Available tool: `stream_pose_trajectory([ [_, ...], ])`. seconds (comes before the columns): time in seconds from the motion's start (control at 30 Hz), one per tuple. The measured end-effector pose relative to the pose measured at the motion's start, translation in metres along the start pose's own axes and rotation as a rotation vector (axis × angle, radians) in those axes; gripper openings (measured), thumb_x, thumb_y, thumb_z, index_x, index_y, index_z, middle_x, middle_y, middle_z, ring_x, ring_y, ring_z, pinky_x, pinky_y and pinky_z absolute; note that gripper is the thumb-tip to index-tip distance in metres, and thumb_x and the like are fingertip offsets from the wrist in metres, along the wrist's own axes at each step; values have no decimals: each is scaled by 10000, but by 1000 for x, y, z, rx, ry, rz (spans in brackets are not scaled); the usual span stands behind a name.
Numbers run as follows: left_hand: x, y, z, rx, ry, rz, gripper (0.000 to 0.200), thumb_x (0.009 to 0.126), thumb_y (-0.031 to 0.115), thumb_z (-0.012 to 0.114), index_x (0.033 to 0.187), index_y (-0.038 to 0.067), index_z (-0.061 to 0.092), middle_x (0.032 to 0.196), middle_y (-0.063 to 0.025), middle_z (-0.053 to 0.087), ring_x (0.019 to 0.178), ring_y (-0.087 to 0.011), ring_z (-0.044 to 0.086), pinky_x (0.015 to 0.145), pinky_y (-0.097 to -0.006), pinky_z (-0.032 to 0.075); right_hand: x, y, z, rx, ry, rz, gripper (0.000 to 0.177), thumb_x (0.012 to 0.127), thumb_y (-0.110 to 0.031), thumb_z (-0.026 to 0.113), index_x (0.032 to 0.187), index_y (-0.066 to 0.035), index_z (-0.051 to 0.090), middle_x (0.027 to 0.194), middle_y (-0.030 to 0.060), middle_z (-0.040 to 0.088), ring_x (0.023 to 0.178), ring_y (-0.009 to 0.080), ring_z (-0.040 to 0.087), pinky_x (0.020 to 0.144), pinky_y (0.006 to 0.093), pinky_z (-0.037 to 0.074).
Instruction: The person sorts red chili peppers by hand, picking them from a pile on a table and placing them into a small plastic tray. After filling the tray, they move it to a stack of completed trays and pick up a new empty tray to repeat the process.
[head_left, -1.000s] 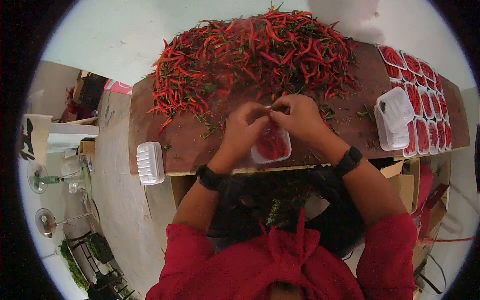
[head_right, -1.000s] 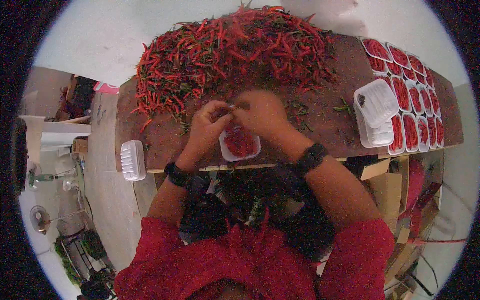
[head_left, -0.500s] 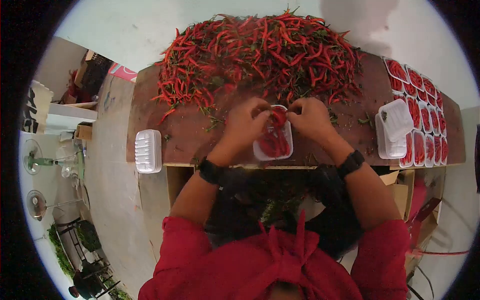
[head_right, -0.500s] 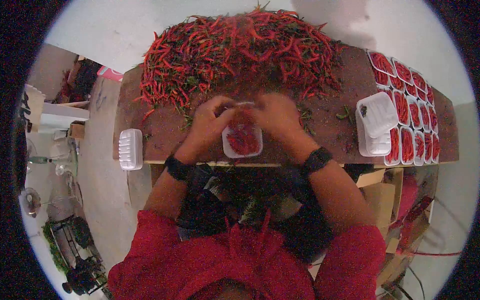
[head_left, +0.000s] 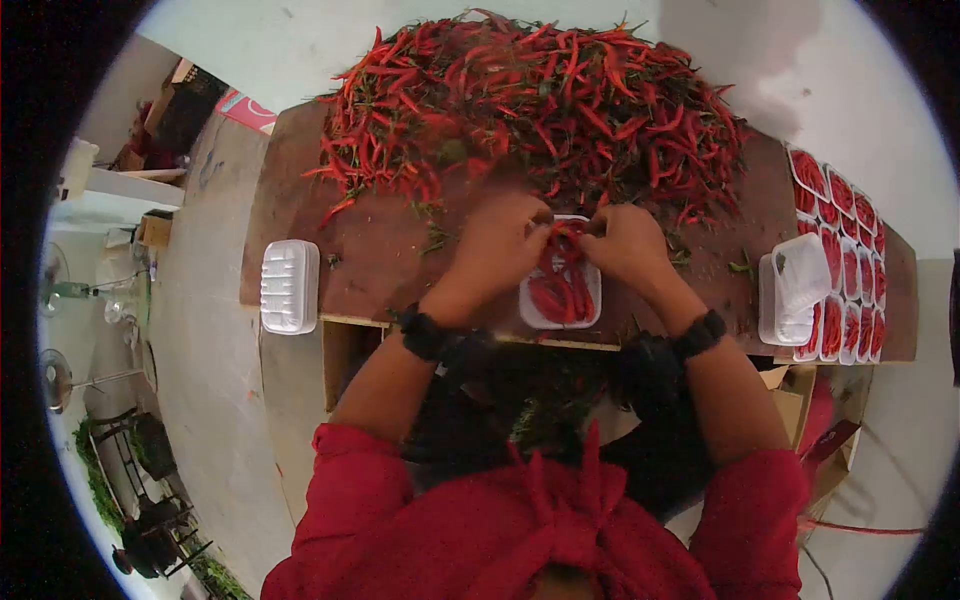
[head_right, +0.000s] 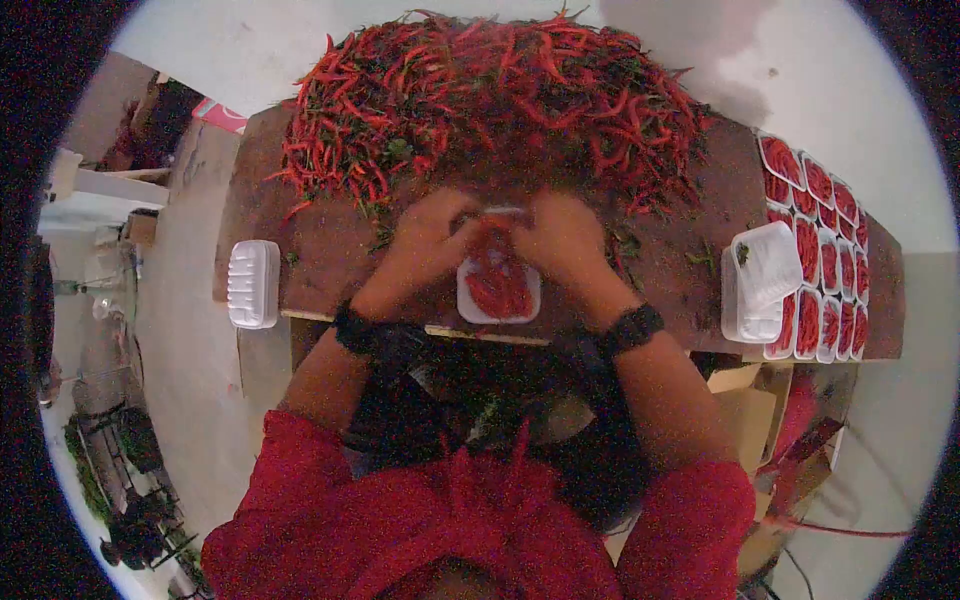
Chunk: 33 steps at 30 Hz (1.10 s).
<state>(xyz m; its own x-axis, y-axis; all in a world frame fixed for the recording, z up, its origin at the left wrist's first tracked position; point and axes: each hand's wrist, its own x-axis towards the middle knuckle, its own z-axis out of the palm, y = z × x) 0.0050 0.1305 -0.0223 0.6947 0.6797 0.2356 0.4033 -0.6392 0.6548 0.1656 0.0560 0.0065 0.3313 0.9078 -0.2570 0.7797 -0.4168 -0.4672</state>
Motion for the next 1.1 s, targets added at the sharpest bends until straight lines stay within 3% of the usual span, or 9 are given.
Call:
stream_pose_trajectory([
  [0.33,1,-6,9,8,-2,51,123,771,158,536,821,58,591,784,-122,552,772,-318,549,664,-424,436,11,0,8,-75,-20,-39,322,632,-262,592,819,-10,664,771,206,621,775,347,605,714,405,475],
  [0.73,1,-11,15,-21,54,127,93,754,132,549,792,50,570,756,-119,535,731,-323,541,619,-416,434,9,-5,5,-101,0,-61,297,668,-286,617,780,-15,662,740,204,611,761,338,606,701,408,468],
  [1.1,1,-11,14,24,3,84,104,766,139,536,801,47,568,771,-124,542,735,-331,546,626,-429,437,9,0,5,-67,4,-100,317,681,-322,641,732,-10,660,672,191,603,698,334,604,668,402,466],
])
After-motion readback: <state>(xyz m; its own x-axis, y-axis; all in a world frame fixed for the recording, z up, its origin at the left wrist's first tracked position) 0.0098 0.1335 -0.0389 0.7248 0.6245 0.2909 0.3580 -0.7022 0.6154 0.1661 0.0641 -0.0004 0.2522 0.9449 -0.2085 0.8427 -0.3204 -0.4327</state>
